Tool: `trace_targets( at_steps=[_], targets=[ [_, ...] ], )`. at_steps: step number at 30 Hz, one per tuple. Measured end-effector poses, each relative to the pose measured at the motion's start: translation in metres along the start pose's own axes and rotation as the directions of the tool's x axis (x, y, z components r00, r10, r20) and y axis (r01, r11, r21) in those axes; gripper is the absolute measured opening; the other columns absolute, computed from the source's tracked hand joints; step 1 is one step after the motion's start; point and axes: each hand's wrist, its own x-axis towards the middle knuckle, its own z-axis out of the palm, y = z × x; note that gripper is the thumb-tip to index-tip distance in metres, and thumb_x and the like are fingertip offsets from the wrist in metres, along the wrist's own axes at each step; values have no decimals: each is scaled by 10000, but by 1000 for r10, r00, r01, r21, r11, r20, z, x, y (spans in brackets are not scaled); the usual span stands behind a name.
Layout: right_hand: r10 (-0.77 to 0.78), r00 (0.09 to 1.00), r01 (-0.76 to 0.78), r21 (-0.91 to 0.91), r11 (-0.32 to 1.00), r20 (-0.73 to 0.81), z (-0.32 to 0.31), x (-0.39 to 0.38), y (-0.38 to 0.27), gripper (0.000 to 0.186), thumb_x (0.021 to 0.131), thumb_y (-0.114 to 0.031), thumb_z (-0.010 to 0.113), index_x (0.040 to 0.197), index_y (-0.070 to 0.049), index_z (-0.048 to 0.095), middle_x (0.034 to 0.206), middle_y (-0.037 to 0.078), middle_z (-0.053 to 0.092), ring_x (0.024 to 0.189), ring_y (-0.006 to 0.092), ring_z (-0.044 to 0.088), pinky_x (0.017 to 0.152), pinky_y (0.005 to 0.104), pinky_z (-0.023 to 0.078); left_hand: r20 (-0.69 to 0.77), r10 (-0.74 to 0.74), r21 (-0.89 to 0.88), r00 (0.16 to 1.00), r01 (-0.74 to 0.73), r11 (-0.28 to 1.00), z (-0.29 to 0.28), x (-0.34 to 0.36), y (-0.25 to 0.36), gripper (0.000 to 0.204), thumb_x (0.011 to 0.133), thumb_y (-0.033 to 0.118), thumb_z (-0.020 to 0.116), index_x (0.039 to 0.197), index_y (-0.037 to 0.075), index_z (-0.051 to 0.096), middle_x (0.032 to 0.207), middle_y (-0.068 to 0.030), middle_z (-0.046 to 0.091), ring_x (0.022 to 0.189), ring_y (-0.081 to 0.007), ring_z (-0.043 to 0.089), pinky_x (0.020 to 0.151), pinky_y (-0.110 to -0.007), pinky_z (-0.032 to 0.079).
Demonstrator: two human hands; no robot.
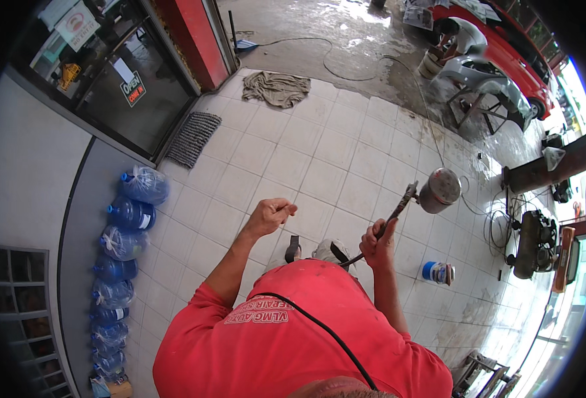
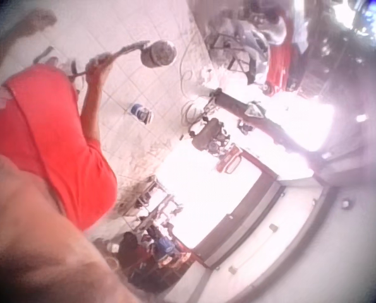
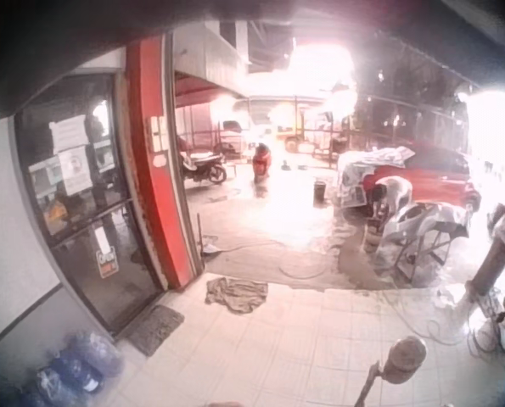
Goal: The person walks to a workbench, opens paint cans, and pours green paint into a spray gun cup. They add thinner from a yellow can, stir the mixture with a stick, and attach the cup to the spray gun. The person then connects an air hose to the spray gun and walks toward a scooter.
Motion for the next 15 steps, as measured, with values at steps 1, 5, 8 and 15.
trace_targets(
  at_steps=[1,5,8,15],
  targets=[
    [-29,1000,29,9,1000,-10,8,24,-10,592,982,-718,442,834,-144,444,535,-15,341,393,85,242,346,271,182,32,33,39,999,-34,999,-6,35,-2,424,1012,375,662,767,29,650,639,15,572,633,-64,531,566,-259,427],
    [-127,992,127,-27,992,0,30,133,-48,598,978,-720,448,835,-139,445,534,-15,341,396,88,232,360,266,186,-92,107,283,990,-77,956,-25,170,-67,370,1006,357,630,864,16,623,722,-102,621,686,-214,631,587,-351,490],
    [-168,985,168,-16,986,37,32,223,-83,601,973,-717,465,824,-135,446,536,-17,342,402,86,229,369,265,181,-228,-89,446,970,185,876,-38,230,-165,267,960,270,597,1031,13,592,1006,-249,684,940,-457,661,783,-513,544],
    [-165,986,165,-9,986,-6,57,437,-177,499,1017,-590,535,800,-149,448,532,-31,347,390,76,242,358,259,185,-127,-774,230,621,777,586,-130,136,-242,411,1005,337,573,784,-1,652,580,-108,593,423,-218,542,416,-376,451]
  ],
)
